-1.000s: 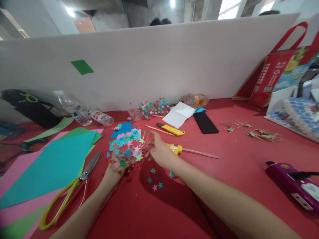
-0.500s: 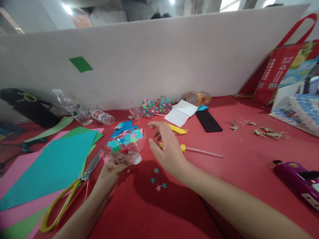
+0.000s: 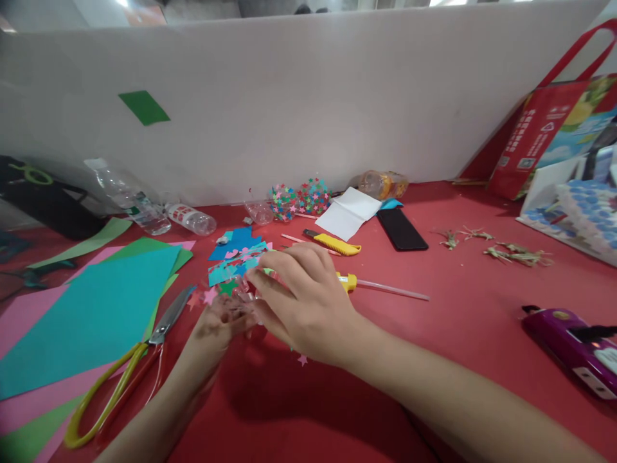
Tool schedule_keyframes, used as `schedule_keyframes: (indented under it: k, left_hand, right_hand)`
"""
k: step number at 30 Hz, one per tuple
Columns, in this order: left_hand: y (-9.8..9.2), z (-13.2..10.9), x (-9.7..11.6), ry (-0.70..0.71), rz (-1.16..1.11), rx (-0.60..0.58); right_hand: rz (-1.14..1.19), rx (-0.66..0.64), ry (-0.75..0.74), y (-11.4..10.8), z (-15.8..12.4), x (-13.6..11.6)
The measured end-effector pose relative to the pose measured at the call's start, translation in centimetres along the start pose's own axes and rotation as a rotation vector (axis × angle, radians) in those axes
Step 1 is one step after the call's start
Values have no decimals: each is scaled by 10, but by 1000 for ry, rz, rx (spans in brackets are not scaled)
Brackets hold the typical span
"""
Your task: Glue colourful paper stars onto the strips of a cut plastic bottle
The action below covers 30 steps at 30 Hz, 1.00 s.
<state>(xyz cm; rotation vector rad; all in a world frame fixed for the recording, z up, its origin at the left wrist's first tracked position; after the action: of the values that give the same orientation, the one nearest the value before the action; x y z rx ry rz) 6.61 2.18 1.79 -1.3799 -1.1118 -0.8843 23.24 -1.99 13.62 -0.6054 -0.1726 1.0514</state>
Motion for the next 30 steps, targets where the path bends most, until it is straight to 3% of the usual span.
schedule_keyframes:
  k: [7,11,16,25,30]
  left_hand:
    - [1,3,8,7,114,-33]
    - [3,5,4,15,90,-42]
    - [6,5,2,27,18,-88]
    - [6,2,4,-22,-62,-46]
    - [4,5,-1,-3,68,-25]
  right_hand:
    - [-28,-38,-11,4,0,2]
    - [-40,-7,-64,1,1,-1]
    - [0,-58,-82,3,0,-2]
    - [2,-66,-108,3,1,0]
    - [-17,-20,-115,1,2,-2]
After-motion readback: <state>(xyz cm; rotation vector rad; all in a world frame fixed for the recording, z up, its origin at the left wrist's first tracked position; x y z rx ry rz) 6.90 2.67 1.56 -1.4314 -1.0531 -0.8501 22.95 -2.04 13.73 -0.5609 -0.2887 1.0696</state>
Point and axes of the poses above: each hand's wrist, its own z-axis towards the middle knuckle, its own y-axis out of the palm, x = y × z, the point moved 7 cm from there along z, towards the middle knuckle, and after that the axes turned 12 degrees about z, right-handed, at the moved point
